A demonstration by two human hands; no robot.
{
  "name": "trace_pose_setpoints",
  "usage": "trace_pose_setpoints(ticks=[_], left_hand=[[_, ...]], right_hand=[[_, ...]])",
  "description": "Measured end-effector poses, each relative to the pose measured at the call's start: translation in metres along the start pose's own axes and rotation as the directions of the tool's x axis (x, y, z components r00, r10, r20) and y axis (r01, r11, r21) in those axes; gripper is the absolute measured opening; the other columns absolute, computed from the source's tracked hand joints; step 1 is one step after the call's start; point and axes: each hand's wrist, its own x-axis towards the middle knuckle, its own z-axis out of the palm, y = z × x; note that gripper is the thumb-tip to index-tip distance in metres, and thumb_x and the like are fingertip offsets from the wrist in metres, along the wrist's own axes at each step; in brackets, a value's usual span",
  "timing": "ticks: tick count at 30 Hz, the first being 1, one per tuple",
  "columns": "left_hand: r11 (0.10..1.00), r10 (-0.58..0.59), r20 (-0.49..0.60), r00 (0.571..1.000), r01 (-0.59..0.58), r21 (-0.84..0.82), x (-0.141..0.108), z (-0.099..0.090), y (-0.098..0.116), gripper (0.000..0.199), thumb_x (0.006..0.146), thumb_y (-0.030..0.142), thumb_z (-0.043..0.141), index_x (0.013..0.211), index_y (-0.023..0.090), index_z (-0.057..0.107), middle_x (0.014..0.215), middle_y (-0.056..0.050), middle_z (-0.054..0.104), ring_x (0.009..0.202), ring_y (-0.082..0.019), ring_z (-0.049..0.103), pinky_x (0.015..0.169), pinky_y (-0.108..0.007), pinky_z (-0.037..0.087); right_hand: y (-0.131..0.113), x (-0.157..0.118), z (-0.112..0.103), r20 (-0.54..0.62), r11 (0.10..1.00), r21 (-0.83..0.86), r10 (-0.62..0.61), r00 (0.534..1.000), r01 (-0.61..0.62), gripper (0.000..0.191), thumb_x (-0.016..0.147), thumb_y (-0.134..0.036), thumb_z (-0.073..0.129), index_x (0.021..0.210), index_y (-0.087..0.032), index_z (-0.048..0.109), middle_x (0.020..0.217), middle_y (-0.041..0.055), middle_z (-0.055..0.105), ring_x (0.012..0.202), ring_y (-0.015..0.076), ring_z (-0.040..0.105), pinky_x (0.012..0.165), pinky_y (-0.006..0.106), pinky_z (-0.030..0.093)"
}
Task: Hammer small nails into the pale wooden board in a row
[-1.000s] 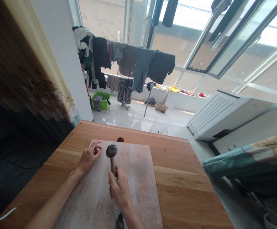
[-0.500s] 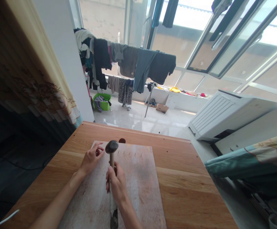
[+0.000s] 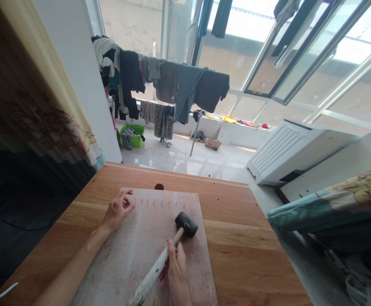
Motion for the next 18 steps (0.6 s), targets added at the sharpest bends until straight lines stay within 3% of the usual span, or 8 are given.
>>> trace_pose_setpoints(ticks=[2,5,9,13,15,18], left_hand=[[0.999,0.022,-0.033,0.999,-0.021,0.039,-0.006,-0.005,0.002,0.033,0.090,0.034,0.058,0.120,0.021,0.058,0.108,-0.006,0.064,0.081,-0.019,0.067,0.074,-0.034,0.059],[0.981,0.082,-0.073,0.994,-0.068,0.181,-0.030,-0.021,0.002,0.031,0.093,0.034,0.054,0.121,0.021,0.060,0.115,-0.009,0.062,0.105,-0.026,0.066,0.095,-0.044,0.056],[0.909,0.096,-0.055,0.994,-0.065,0.413,-0.083,-0.054,-0.004,0.032,0.097,0.043,0.049,0.117,0.023,0.063,0.126,-0.013,0.062,0.116,-0.033,0.064,0.098,-0.051,0.053],[0.892,0.118,-0.070,0.991,-0.074,0.446,-0.130,-0.077,-0.003,0.031,0.099,0.048,0.047,0.116,0.027,0.062,0.126,-0.010,0.064,0.111,-0.030,0.070,0.086,-0.042,0.061],[0.910,0.136,-0.035,0.990,-0.111,0.400,-0.140,-0.081,0.002,0.031,0.097,0.049,0.050,0.119,0.030,0.062,0.125,-0.008,0.064,0.104,-0.026,0.073,0.081,-0.038,0.063],[0.941,0.090,0.045,0.995,-0.099,0.323,-0.136,-0.083,0.011,0.032,0.095,0.048,0.056,0.123,0.034,0.062,0.123,-0.005,0.063,0.096,-0.022,0.076,0.074,-0.032,0.065]], right_hand=[[-0.001,0.001,-0.002,0.035,0.999,-0.053,-0.004,0.999,0.006,0.069,0.067,-0.091,0.063,0.081,-0.025,0.049,0.050,-0.0087,0.050,0.035,0.0110,0.049,0.031,0.019,0.039],[-0.001,-0.001,-0.009,0.085,0.983,-0.178,-0.022,0.996,0.037,0.070,0.068,-0.093,0.059,0.080,-0.024,0.055,0.054,-0.0020,0.062,0.037,0.0174,0.059,0.034,0.025,0.047],[0.003,-0.009,-0.031,0.003,0.889,-0.390,-0.258,0.966,0.239,0.061,0.083,-0.080,0.056,0.096,-0.022,0.070,0.074,0.0054,0.074,0.057,0.0229,0.070,0.052,0.031,0.057],[0.015,-0.008,-0.067,-0.121,0.704,-0.612,-0.535,0.836,0.362,0.041,0.094,-0.062,0.057,0.103,-0.025,0.073,0.094,0.0092,0.077,0.079,0.0277,0.071,0.075,0.039,0.058],[0.025,-0.002,-0.086,-0.055,0.541,-0.729,-0.658,0.751,0.420,0.039,0.096,-0.056,0.056,0.111,-0.024,0.073,0.109,0.0126,0.076,0.101,0.0327,0.070,0.090,0.047,0.055],[0.039,0.008,-0.110,0.019,0.272,-0.886,-0.787,0.616,0.375,0.039,0.098,-0.052,0.055,0.119,-0.024,0.072,0.123,0.0153,0.072,0.122,0.0386,0.062,0.102,0.057,0.045]])
